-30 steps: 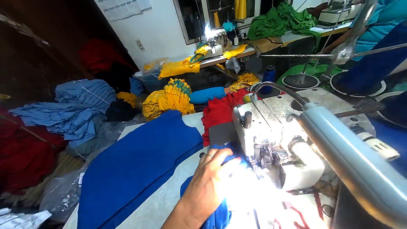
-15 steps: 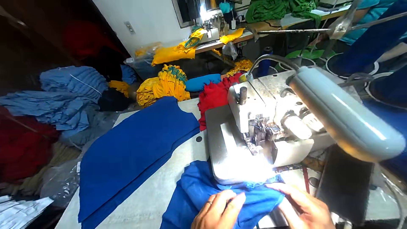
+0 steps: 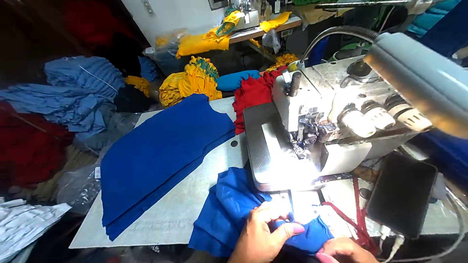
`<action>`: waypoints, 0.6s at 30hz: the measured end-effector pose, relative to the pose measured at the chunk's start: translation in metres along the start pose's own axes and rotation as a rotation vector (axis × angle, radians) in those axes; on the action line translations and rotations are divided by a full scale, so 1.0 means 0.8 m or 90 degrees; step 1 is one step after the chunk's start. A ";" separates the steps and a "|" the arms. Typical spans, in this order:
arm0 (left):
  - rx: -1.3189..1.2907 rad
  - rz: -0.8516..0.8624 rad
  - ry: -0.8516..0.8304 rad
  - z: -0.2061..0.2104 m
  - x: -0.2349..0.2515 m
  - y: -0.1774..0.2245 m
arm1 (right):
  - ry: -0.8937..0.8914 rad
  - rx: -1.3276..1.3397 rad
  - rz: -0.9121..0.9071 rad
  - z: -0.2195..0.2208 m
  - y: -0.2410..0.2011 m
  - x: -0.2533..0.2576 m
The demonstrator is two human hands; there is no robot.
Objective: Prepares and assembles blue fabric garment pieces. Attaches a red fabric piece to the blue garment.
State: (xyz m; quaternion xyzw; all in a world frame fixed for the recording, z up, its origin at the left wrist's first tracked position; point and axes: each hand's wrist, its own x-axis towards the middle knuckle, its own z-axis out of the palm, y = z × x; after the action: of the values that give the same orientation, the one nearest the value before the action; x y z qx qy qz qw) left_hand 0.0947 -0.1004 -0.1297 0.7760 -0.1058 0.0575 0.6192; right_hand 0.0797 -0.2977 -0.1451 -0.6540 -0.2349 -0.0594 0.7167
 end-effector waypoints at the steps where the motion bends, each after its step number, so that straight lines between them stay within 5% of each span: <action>1: -0.040 0.017 0.022 0.002 0.000 0.002 | 0.023 0.037 0.027 0.005 -0.002 0.001; 7: -0.066 0.083 0.072 0.004 0.004 0.007 | 0.165 0.156 0.285 0.022 -0.017 0.035; 14: -0.013 0.171 0.267 -0.015 0.058 0.053 | 0.189 -0.003 0.014 0.024 -0.033 0.083; 18: 0.053 0.109 0.244 -0.031 0.110 0.056 | 0.223 0.024 0.073 0.022 -0.017 0.122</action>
State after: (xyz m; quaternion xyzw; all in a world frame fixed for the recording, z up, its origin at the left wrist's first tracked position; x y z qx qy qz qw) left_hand 0.1703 -0.0938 -0.0625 0.7638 -0.0491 0.2609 0.5883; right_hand 0.1560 -0.2606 -0.0918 -0.6326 -0.0696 -0.1270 0.7608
